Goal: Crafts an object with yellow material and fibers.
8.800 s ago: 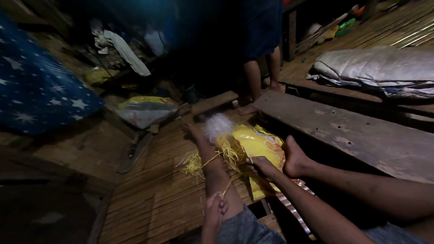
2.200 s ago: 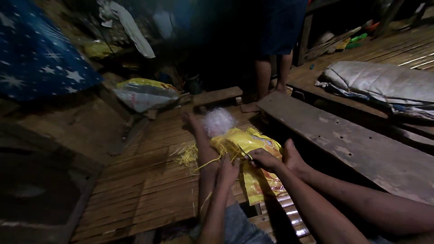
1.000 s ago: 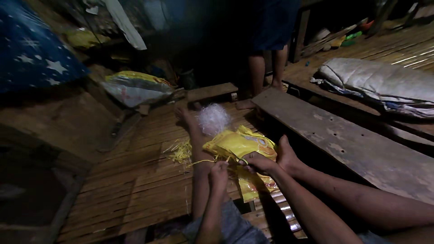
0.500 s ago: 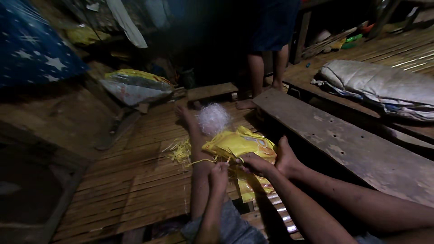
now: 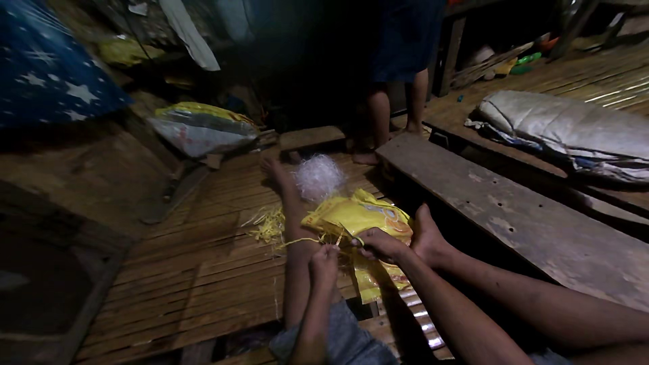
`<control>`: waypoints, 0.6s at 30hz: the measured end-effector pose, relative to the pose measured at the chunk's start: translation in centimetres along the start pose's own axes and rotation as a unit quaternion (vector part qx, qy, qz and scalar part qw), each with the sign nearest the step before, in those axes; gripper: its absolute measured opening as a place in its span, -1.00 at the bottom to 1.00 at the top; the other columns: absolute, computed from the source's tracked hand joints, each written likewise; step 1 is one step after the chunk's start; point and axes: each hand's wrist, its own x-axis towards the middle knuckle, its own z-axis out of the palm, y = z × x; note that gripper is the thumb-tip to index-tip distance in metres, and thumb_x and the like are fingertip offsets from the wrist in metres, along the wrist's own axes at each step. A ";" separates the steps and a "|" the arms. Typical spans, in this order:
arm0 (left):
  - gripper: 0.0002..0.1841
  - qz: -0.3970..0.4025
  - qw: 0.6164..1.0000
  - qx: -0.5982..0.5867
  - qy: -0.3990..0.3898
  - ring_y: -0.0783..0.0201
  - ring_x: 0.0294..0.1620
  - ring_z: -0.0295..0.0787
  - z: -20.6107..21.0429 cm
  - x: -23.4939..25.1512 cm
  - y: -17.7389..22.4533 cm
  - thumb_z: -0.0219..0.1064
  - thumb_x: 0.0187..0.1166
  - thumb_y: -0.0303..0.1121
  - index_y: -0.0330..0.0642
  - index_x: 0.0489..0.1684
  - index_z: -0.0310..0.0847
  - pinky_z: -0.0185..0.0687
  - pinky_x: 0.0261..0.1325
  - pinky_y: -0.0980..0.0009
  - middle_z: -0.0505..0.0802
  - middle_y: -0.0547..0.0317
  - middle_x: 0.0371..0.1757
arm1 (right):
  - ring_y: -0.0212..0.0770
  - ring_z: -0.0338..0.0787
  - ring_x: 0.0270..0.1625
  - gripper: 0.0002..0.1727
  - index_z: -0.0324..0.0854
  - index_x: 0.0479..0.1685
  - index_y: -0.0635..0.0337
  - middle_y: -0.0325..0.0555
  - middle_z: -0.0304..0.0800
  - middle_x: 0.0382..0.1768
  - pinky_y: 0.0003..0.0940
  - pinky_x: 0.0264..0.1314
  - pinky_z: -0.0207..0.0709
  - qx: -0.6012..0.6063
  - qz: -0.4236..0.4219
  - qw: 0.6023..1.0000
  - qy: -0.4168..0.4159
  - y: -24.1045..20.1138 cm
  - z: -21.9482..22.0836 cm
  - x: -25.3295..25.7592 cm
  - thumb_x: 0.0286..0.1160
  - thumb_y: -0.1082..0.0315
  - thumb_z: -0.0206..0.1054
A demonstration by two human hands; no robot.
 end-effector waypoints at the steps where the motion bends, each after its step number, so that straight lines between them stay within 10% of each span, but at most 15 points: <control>1: -0.79 0.000 1.000 -0.002 -0.003 0.44 -0.69 0.31 0.0 -0.1 0.0 0.22 0.76 -0.35 -0.29 -0.15 0.71 0.28 -0.59 0.50 0.54 0.28 -0.59 | -0.52 0.41 -0.68 -0.71 0.63 -0.27 0.17 -0.37 0.54 -0.62 -0.60 -0.61 0.30 -0.003 0.000 1.000 0.002 0.0 0.1 0.1 0.74 0.16 0.23; 18: -0.78 -0.023 0.999 -0.023 0.000 0.41 -0.72 0.29 -0.8 -0.8 -0.3 0.23 0.77 -0.31 -0.28 -0.12 0.70 0.28 -0.64 0.48 0.50 0.28 -0.62 | -0.52 0.43 -0.67 -0.75 0.63 -0.25 0.17 -0.37 0.52 -0.63 -0.62 -0.62 0.33 0.016 0.003 0.999 -0.028 -0.2 -0.3 -0.1 0.74 0.20 0.23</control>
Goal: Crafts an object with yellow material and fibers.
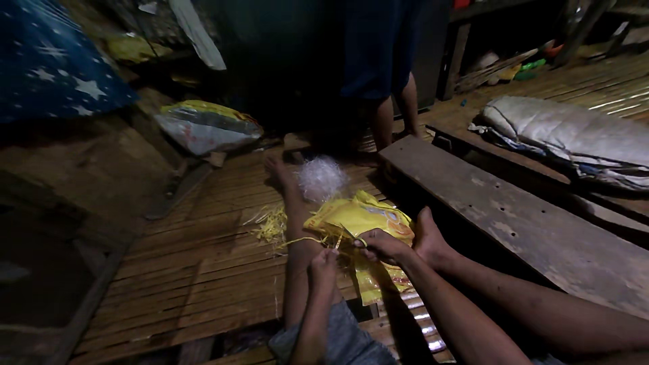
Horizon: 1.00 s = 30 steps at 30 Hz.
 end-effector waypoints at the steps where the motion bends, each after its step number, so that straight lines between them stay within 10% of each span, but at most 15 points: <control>1: -0.78 0.001 1.000 -0.001 0.000 0.42 -0.72 0.29 0.0 -0.1 0.0 0.22 0.77 -0.31 -0.28 -0.12 0.69 0.27 -0.64 0.48 0.50 0.28 -0.61 | -0.52 0.41 -0.68 -0.72 0.63 -0.26 0.16 -0.37 0.51 -0.63 -0.61 -0.63 0.31 0.000 -0.003 1.000 -0.001 -0.1 0.1 0.0 0.75 0.17 0.22; 30: -0.78 -0.001 1.000 -0.029 0.001 0.43 -0.76 0.27 -0.6 -1.3 -0.1 0.20 0.79 -0.31 -0.25 -0.14 0.71 0.24 -0.68 0.51 0.48 0.30 -0.67 | -0.48 0.48 -0.65 -0.64 0.61 -0.36 0.13 -0.36 0.54 -0.64 -0.56 -0.57 0.39 -0.076 0.015 0.996 0.034 -0.9 0.4 0.9 0.74 0.07 0.22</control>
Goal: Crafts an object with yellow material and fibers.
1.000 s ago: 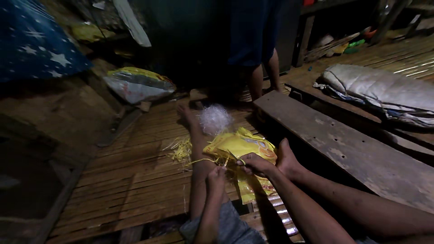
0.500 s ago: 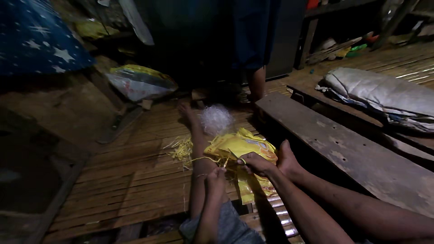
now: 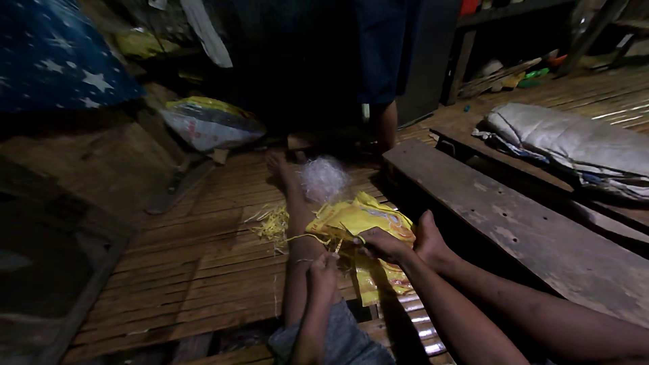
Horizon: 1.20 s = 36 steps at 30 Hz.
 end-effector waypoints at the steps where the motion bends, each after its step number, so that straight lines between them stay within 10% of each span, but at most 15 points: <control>1: -0.78 -0.003 1.000 -0.001 0.002 0.43 -0.76 0.28 0.0 0.0 0.0 0.20 0.79 -0.31 -0.26 -0.13 0.71 0.25 -0.68 0.51 0.49 0.30 -0.67 | -0.48 0.48 -0.64 -0.65 0.62 -0.34 0.14 -0.37 0.54 -0.63 -0.56 -0.56 0.40 0.002 -0.003 1.000 -0.003 0.0 -0.1 -0.1 0.74 0.07 0.23; 30: -0.80 -0.026 0.997 -0.077 0.007 0.48 -0.77 0.19 -1.5 -1.1 0.7 0.19 0.79 -0.35 -0.26 -0.17 0.65 0.17 -0.70 0.56 0.39 0.36 -0.69 | -0.53 0.45 -0.66 -0.76 0.65 -0.13 0.18 -0.39 0.53 -0.62 -0.62 -0.60 0.36 0.076 -0.014 0.996 -0.052 1.1 0.1 -1.2 0.71 0.18 0.25; 36: -0.79 -0.027 0.998 -0.052 -0.001 0.46 -0.77 0.21 -1.4 -1.4 0.5 0.18 0.79 -0.32 -0.24 -0.15 0.67 0.19 -0.69 0.54 0.41 0.34 -0.68 | -0.52 0.44 -0.66 -0.67 0.59 -0.36 0.11 -0.37 0.54 -0.62 -0.60 -0.60 0.32 0.036 -0.003 0.998 -0.042 0.6 0.5 -0.6 0.73 0.10 0.22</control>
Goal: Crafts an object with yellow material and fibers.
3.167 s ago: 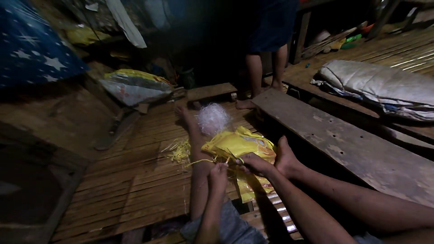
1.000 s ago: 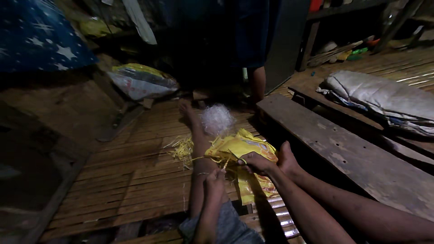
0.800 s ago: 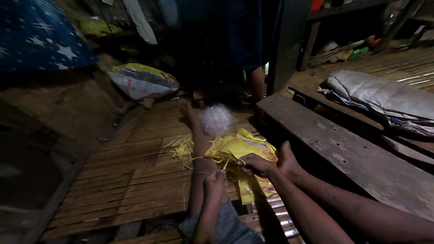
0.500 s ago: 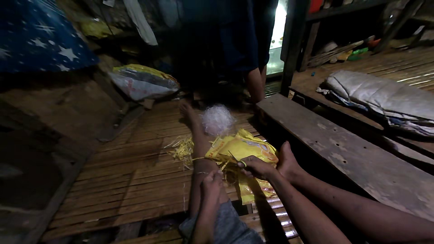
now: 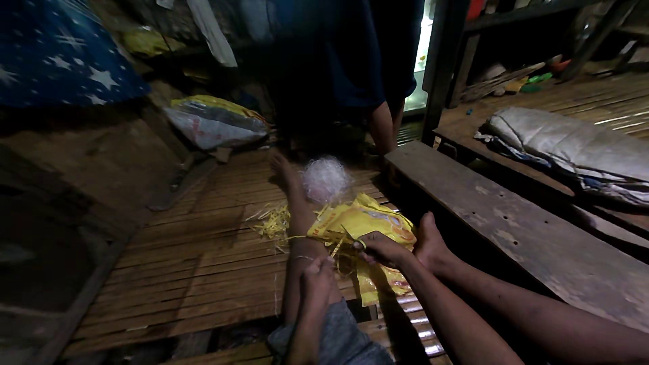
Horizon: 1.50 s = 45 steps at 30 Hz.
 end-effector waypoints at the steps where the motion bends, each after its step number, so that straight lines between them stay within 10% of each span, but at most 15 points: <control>1: -0.79 0.001 1.000 0.000 0.000 0.46 -0.77 0.22 0.0 0.0 0.1 0.19 0.79 -0.32 -0.25 -0.15 0.67 0.20 -0.69 0.54 0.42 0.34 -0.68 | -0.51 0.45 -0.66 -0.67 0.59 -0.35 0.12 -0.37 0.54 -0.62 -0.60 -0.60 0.33 -0.001 0.005 1.000 0.005 -0.1 0.0 0.0 0.73 0.10 0.22; 14: -0.81 0.000 1.000 -0.025 0.007 0.49 -0.77 0.18 -1.0 -0.4 0.6 0.18 0.78 -0.36 -0.26 -0.17 0.64 0.14 -0.70 0.57 0.39 0.37 -0.70 | -0.53 0.46 -0.66 -0.78 0.67 -0.15 0.20 -0.39 0.52 -0.64 -0.62 -0.59 0.37 0.024 -0.020 0.999 -0.013 0.2 -0.5 -0.6 0.69 0.22 0.27; 23: -0.79 -0.028 0.990 0.102 -0.091 0.43 -0.66 0.47 -0.8 0.4 1.1 0.17 0.79 -0.36 -0.32 -0.05 0.66 0.47 -0.55 0.51 0.61 0.26 -0.57 | -0.54 0.46 -0.63 -0.77 0.68 -0.12 0.22 -0.37 0.57 -0.59 -0.62 -0.56 0.36 -0.016 -0.021 1.000 0.011 -0.2 -0.3 -0.7 0.69 0.23 0.27; 35: -0.72 -0.058 0.940 0.303 -0.146 0.17 -0.22 0.73 4.5 9.1 1.2 0.20 0.70 -0.37 -0.33 0.23 0.60 0.68 -0.10 0.19 0.78 -0.09 -0.06 | -0.36 0.73 -0.30 -0.65 0.58 0.21 0.17 -0.19 0.79 -0.24 -0.43 -0.24 0.63 -0.028 0.001 0.998 0.051 2.1 1.3 -3.0 0.80 0.09 0.15; 39: -0.53 -0.090 0.990 0.087 -0.067 -0.11 0.34 0.59 6.2 10.5 3.8 0.02 0.78 -0.45 -0.40 0.65 0.24 0.58 0.33 -0.01 0.53 -0.37 0.47 | -0.34 0.75 -0.25 -0.62 0.60 0.26 0.14 -0.21 0.79 -0.21 -0.39 -0.20 0.63 -0.059 -0.014 0.996 0.059 2.2 1.0 -3.4 0.79 0.06 0.12; 45: -0.61 -0.049 0.996 0.046 -0.060 0.12 0.07 0.74 7.4 11.4 4.8 0.07 0.85 -0.26 -0.34 0.45 0.49 0.67 0.15 0.18 0.75 -0.16 0.20 | -0.37 0.73 -0.31 -0.65 0.61 0.22 0.22 -0.19 0.79 -0.25 -0.41 -0.21 0.63 -0.066 0.009 0.995 0.076 2.5 1.1 -3.0 0.83 0.16 0.10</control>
